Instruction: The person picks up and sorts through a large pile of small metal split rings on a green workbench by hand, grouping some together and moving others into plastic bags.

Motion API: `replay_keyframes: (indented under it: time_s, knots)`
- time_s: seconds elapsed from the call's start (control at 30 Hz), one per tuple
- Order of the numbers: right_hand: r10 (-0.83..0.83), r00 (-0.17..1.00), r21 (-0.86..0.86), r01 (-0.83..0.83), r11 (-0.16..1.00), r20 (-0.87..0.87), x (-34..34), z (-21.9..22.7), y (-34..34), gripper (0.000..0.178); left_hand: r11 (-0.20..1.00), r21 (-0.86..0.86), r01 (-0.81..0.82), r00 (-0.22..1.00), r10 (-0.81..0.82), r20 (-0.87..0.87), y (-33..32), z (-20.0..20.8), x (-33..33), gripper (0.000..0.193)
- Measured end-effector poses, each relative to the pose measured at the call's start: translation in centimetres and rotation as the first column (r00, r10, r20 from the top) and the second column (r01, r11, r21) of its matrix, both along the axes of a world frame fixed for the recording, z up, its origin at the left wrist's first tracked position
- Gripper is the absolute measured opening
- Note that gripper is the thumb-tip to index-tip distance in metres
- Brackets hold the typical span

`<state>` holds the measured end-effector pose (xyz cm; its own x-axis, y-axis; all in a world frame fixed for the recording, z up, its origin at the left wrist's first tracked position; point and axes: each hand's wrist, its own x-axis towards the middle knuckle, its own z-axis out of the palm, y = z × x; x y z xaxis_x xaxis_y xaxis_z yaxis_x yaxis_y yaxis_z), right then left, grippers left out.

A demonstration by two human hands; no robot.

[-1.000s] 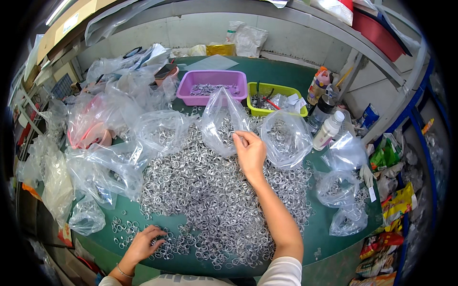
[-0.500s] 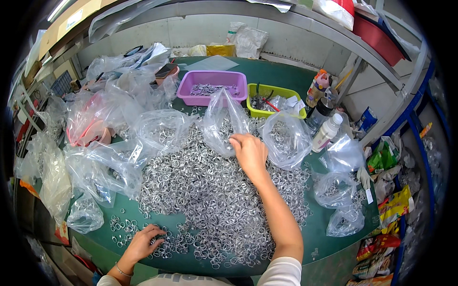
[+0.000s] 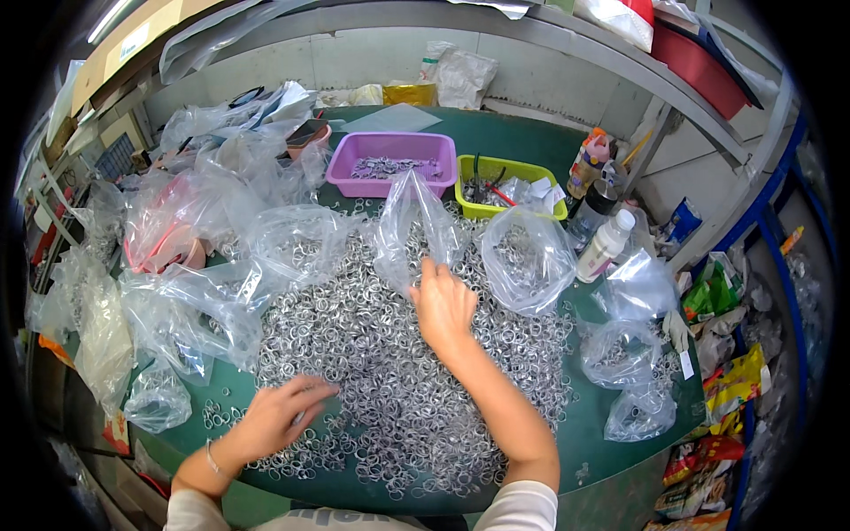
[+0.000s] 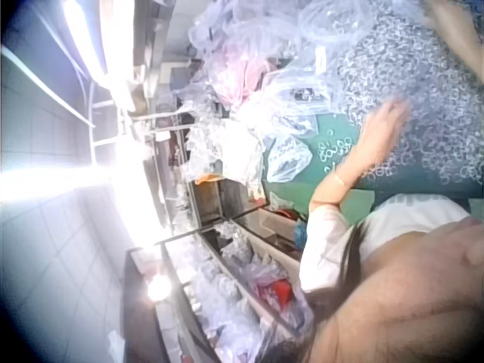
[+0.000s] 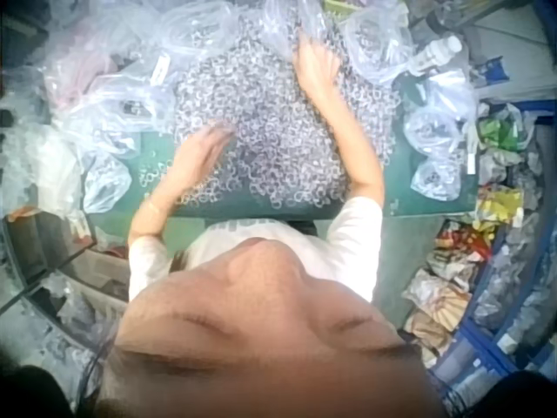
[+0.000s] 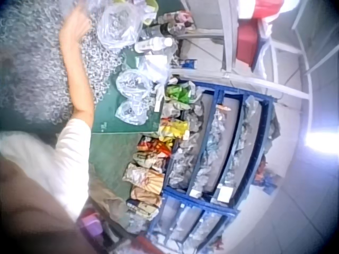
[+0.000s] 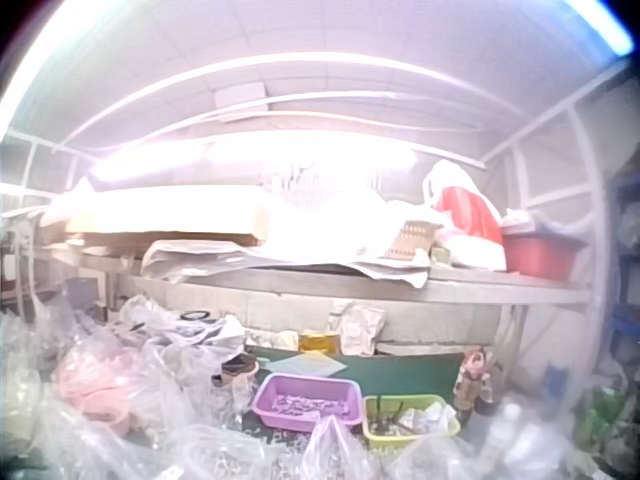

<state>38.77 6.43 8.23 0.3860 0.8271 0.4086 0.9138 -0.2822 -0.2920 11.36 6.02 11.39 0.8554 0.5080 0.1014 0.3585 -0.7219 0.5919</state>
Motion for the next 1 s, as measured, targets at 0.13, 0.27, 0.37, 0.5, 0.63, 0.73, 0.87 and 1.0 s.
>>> replay_keyframes:
  time_s: [0.13,0.27,0.37,0.5,0.63,0.73,0.87,1.0]
  knots:
    - [0.067,0.998,0.11,-0.065,0.992,-0.02,-0.8,-0.8,0.8,0.031,0.956,0.278,0.088,0.993,-0.104,0.046,4.6,2.7,8.8,0.042]
    - [0.037,0.998,0.119,-0.031,0.992,-0.05,-0.1,-0.9,0.8,0.022,0.869,0.487,0.084,0.996,-0.091,-0.009,10.1,-0.6,13.9,0.039]
    - [-0.009,0.999,0.051,0.012,0.999,-0.043,1.2,-1.5,0.7,0.026,0.839,0.54,0.059,0.989,0.026,-0.148,10.8,-2.0,12.9,0.033]
    - [-0.013,1.0,-0.039,0.012,0.999,-0.027,1.4,-0.3,0.8,0.024,0.858,0.512,0.022,0.981,0.079,-0.176,10.0,-2.0,12.1,0.027]
    - [-0.002,0.999,-0.017,0.003,1.0,0.037,1.6,0.0,1.1,0.022,0.864,0.502,0.032,0.987,0.052,-0.152,10.3,-2.1,12.0,0.025]
    - [0.051,0.998,0.032,-0.052,0.998,0.047,1.8,0.5,1.8,0.018,0.866,0.498,0.039,0.99,0.033,-0.135,10.2,-1.8,12.0,0.023]
    - [0.107,0.994,0.04,-0.108,0.993,0.018,2.5,0.4,1.9,0.011,0.858,0.509,0.074,0.993,-0.019,-0.112,10.5,-2.0,12.0,0.024]
    - [0.027,0.999,0.091,-0.024,0.996,-0.029,3.0,0.1,1.2,0.01,0.863,0.495,0.102,0.989,-0.033,-0.147,10.2,-1.8,11.8,0.025]
